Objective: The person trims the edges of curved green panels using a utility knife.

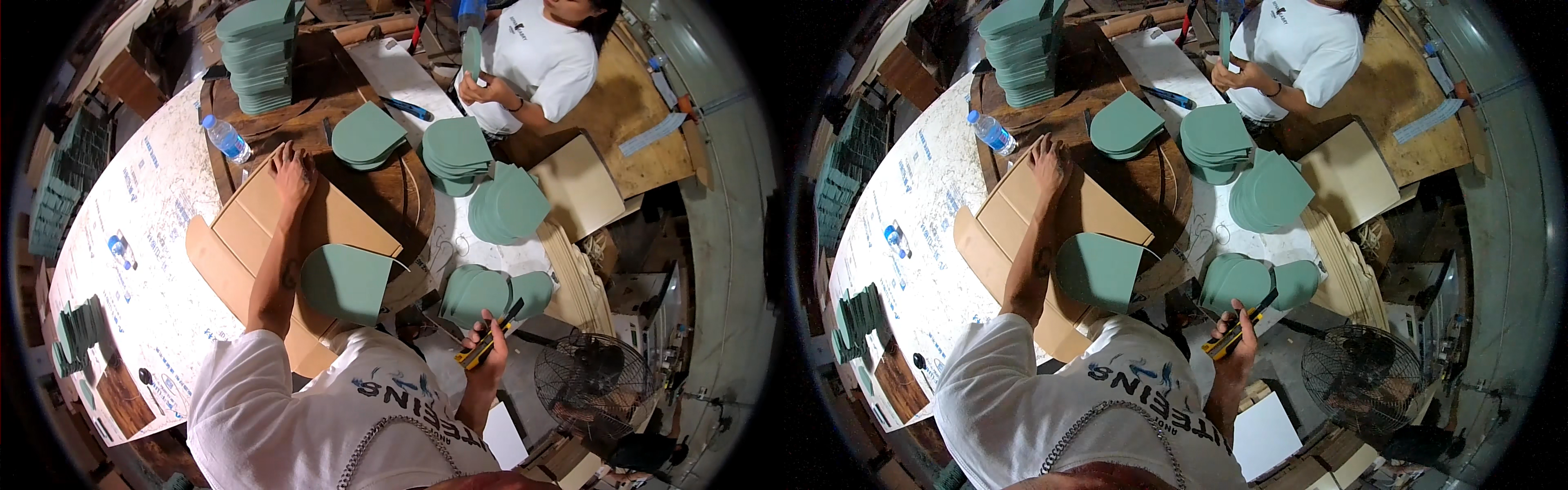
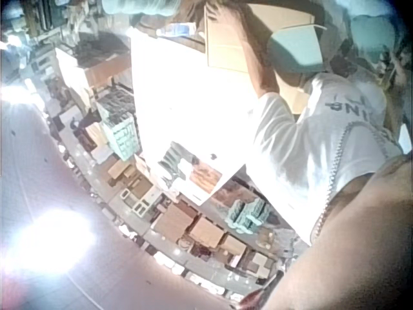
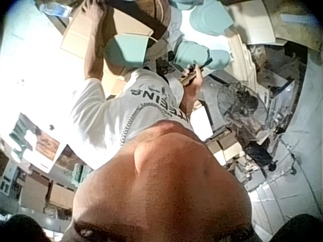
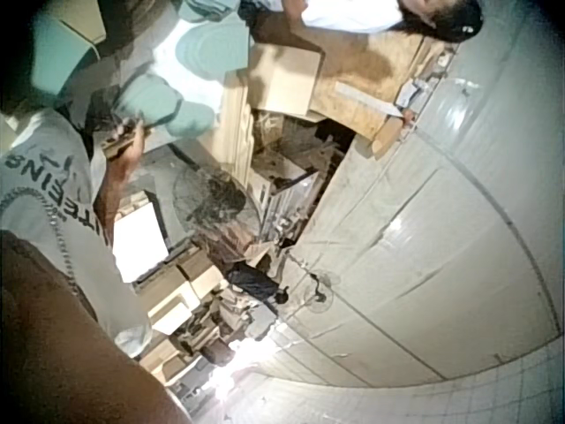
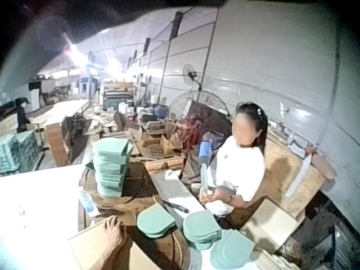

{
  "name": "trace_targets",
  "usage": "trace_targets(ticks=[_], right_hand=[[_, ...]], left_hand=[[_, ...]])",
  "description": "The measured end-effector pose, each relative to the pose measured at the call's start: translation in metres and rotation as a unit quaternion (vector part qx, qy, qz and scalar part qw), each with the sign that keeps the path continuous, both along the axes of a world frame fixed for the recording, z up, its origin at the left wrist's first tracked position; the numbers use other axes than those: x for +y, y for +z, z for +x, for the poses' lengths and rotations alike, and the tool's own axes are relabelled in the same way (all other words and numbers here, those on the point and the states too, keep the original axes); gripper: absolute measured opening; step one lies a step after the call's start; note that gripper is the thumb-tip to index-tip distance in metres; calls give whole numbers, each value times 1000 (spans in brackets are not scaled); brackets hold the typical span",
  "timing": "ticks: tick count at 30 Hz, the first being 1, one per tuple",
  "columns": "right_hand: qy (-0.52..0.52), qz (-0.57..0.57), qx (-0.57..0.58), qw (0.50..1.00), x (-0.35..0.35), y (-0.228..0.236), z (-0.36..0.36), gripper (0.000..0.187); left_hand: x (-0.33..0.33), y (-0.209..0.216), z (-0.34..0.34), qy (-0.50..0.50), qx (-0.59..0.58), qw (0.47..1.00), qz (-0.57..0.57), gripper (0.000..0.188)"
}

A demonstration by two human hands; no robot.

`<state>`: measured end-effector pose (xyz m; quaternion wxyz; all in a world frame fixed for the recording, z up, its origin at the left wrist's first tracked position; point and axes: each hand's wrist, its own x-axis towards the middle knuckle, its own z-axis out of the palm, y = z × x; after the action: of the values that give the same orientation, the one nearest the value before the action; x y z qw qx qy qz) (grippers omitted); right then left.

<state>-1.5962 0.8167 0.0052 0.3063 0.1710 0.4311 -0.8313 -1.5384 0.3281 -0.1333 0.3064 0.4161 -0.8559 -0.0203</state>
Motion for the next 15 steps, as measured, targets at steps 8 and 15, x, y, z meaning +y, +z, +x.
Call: trace_targets(ticks=[8,15], right_hand=[[3,16,4,1000,1,-2,1,33],[-10,-19,-16,1000,4,-5,-1,33]], left_hand=[[1,2,-1,-1,10,1000,10,30],[-3,-3,-3,14,-1,1000,11,29]])
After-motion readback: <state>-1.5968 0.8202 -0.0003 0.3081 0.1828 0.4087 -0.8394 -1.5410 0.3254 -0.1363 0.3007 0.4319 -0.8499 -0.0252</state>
